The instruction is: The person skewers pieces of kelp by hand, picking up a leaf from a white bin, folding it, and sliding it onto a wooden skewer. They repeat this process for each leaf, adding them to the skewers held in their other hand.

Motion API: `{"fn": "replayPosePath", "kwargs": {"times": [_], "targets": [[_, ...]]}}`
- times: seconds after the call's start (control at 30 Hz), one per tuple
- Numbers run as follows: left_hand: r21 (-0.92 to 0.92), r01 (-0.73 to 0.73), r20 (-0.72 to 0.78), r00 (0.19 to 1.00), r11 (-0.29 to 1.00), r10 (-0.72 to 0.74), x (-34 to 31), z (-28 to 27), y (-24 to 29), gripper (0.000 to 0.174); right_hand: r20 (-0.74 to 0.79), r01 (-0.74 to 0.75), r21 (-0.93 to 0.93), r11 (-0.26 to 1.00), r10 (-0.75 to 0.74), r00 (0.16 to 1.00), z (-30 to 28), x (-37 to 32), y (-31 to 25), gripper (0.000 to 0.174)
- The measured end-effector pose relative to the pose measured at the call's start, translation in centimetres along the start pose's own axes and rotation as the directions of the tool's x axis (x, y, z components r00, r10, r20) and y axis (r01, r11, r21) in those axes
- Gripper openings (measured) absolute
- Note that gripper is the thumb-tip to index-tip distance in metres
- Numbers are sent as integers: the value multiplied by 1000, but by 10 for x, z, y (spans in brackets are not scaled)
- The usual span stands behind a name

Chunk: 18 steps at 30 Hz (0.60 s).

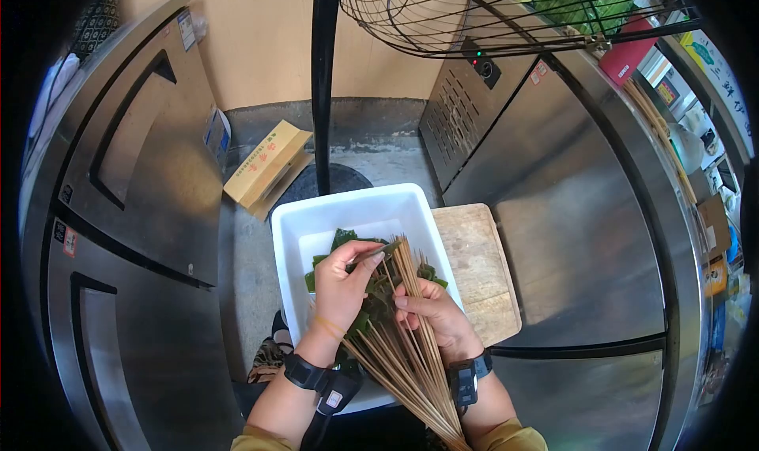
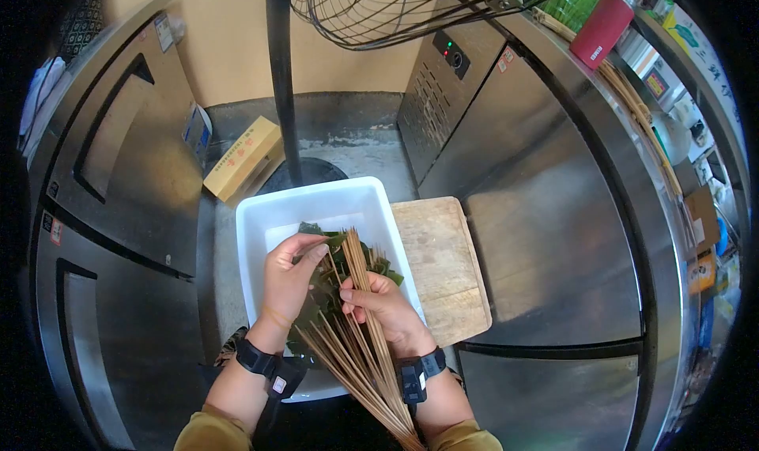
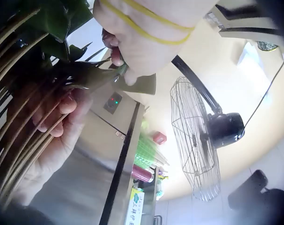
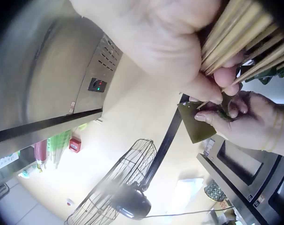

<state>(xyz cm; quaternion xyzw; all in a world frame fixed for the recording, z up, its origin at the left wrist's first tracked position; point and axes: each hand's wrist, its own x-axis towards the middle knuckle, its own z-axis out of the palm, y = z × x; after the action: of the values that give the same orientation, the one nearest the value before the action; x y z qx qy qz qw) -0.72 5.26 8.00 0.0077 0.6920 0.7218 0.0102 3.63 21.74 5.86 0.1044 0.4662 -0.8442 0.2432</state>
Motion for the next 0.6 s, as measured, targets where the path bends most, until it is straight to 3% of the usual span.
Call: {"fn": "replayPosePath", "kwargs": {"times": [0.13,0.23,0.37,0.6], "targets": [[-165,-95,-73,994,982,84,5,1,-16,15,12,4,-22,1000,-3,1000,2,-2,-1,7],[-107,26,-120,992,994,-39,7,-3,-15,18,35,-10,-57,998,12,999,3,-3,-3,8],[-67,20,-122,992,998,-28,4,-4,-2,21,52,-17,-77,997,21,998,5,-3,-4,8],[-78,91,-67,993,993,-96,8,-9,-2,11,34,-25,-88,996,28,999,7,-2,-4,10]]}}
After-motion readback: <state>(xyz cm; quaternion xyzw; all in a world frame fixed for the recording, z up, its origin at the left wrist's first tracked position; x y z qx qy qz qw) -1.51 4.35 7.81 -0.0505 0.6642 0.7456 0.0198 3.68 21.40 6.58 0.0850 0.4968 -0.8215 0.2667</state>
